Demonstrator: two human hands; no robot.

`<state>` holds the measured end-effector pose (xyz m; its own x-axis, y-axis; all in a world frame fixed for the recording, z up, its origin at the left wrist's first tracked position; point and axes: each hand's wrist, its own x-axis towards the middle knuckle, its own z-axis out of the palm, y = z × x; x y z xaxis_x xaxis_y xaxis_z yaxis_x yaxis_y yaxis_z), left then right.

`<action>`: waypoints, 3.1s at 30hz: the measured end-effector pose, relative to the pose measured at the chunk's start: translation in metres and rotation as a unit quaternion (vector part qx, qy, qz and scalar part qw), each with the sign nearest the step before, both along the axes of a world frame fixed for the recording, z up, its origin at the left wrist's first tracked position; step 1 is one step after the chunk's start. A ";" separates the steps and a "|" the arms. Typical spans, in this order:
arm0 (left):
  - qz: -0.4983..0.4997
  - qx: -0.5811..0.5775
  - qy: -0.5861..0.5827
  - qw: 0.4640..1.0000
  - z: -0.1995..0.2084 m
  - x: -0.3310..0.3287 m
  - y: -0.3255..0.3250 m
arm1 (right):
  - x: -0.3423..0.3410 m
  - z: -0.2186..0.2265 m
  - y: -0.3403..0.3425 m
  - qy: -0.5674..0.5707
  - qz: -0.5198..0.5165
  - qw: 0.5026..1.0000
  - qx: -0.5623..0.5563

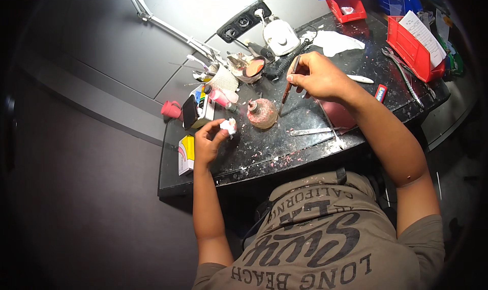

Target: The person shapes a dental prosthetic using a brush and a metal tool by hand at a workbench.

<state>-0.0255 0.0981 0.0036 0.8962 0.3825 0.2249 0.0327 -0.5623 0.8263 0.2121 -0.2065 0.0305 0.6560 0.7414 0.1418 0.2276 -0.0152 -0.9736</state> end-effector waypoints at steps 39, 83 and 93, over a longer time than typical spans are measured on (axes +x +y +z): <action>-0.017 0.204 -0.220 0.954 0.019 0.064 -0.037 | 0.004 0.006 -0.002 -0.019 -0.074 0.986 0.145; -0.075 -0.128 -0.211 0.966 0.008 0.082 -0.033 | -0.001 0.008 -0.004 -0.028 -0.060 0.989 0.133; -0.035 0.165 -0.204 0.964 0.014 0.085 -0.040 | -0.001 0.006 -0.003 -0.026 -0.059 0.989 0.131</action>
<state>0.0599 0.0581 0.0177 0.7284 0.1723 0.6631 -0.3046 -0.7855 0.5387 0.2106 -0.2096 0.0369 0.7228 0.5934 0.3541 0.2885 0.2066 -0.9349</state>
